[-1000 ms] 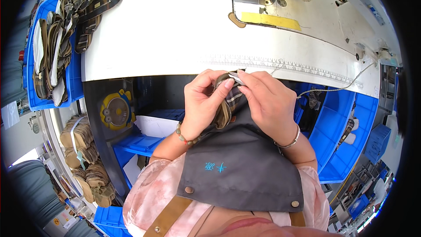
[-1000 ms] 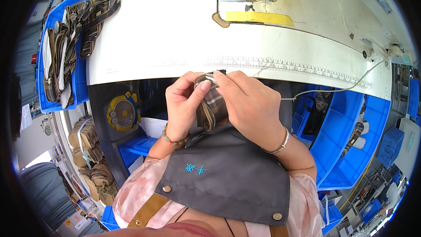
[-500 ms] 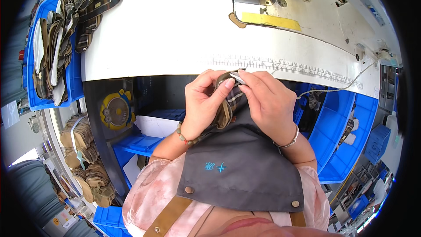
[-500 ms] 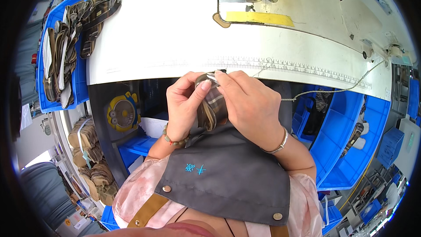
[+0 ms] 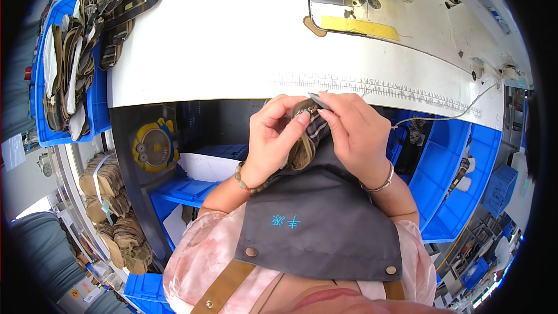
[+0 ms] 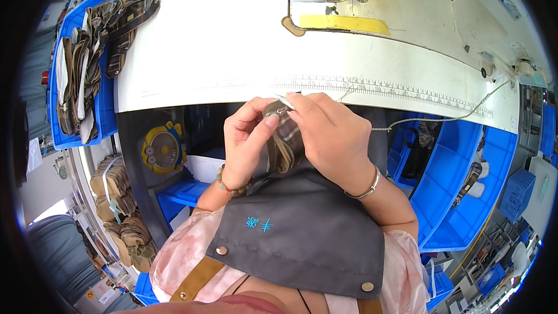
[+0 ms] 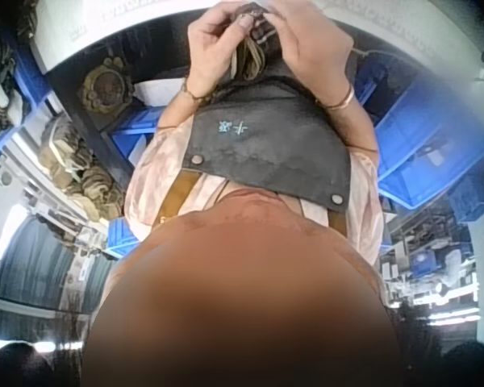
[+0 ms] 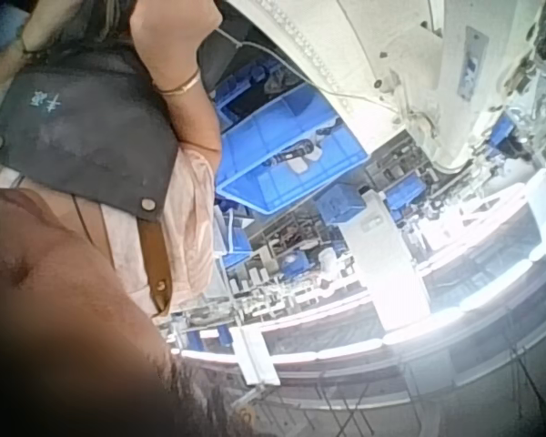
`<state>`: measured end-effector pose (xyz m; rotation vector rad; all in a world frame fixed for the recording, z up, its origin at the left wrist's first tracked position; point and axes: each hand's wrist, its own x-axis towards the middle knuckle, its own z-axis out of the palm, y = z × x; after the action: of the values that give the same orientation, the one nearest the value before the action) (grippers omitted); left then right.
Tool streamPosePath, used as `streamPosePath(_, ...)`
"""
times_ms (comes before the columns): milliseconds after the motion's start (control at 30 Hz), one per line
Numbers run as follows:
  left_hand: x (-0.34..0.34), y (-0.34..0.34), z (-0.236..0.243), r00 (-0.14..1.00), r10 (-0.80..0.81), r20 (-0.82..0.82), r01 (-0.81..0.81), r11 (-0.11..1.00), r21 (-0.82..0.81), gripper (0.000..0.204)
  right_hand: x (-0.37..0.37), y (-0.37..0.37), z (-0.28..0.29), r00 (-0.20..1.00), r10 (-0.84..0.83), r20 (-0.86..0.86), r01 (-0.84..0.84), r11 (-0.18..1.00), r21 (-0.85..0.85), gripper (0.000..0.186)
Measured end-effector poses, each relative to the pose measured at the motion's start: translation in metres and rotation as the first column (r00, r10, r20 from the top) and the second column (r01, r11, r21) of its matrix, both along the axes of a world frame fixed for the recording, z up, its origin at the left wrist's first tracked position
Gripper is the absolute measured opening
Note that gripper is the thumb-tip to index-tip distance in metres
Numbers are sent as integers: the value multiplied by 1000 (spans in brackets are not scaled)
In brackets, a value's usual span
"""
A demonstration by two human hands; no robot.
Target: The recorder uses an industrial sewing machine to assemble and finish leather pouches, including trimming threads and stitching edges.
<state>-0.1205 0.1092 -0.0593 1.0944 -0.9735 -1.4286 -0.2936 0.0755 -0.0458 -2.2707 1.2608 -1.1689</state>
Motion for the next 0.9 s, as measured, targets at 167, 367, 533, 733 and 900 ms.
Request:
streamPosePath(167, 9, -3, 3, 999, 33, -2, -33, 999, 10, 21, -4, 5, 14, 987, -30, 158, -24, 944, 329, 35)
streamPosePath(367, 18, -4, 3, 998, -68, 7, 68, 998, 14, 21, 14, 15, 1, 991, 115, 66, -125, 972, 197, 44)
streamPosePath(533, 18, -6, 9, 998, -7, -60, 15, 992, 123, 19, 16, 15, -11, 988, 104, 113, -127, 967, 221, 42)
streamPosePath(733, 11, -6, 6, 800, 265, 538, -95, 942, -322, 21, 18, 15, -5, 985, 151, 87, -163, 976, 144, 34)
streamPosePath(900, 13, -9, 1, 765, 367, 529, -149, 900, -409, 26, 26, 22, -7, 975, 208, 74, -209, 978, 13, 31)
